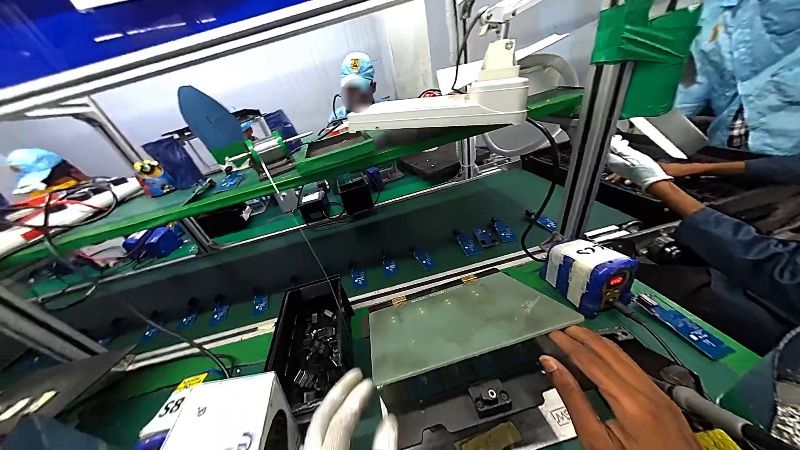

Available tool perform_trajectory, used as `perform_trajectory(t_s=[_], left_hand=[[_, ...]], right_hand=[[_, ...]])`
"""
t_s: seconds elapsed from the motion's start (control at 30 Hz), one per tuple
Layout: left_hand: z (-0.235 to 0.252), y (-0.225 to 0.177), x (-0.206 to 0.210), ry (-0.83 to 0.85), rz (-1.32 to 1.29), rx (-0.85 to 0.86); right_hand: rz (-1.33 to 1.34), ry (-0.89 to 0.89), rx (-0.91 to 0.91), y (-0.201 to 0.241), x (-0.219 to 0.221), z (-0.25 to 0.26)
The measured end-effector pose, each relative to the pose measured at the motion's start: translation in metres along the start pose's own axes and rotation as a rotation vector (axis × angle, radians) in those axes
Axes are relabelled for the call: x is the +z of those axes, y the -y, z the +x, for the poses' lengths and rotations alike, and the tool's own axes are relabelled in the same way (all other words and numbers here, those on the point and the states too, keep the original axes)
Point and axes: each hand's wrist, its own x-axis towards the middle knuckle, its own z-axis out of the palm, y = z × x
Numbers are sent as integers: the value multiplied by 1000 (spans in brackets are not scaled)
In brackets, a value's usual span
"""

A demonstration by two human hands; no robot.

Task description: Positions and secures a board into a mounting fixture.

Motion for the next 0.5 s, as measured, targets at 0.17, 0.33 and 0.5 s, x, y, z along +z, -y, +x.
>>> perform_trajectory(t_s=[0.17, 0.33, 0.5], left_hand=[[43, 23, 12, -29, 69, 190], [80, 28, 16, -67, 40, 271], [108, 24, 28, -156, -135, 70]], right_hand=[[32, -6, 12, 4, -2, 11], [198, 114, -77, 14, -6, 19], [292, 321, -172, 65, 17, 37]])
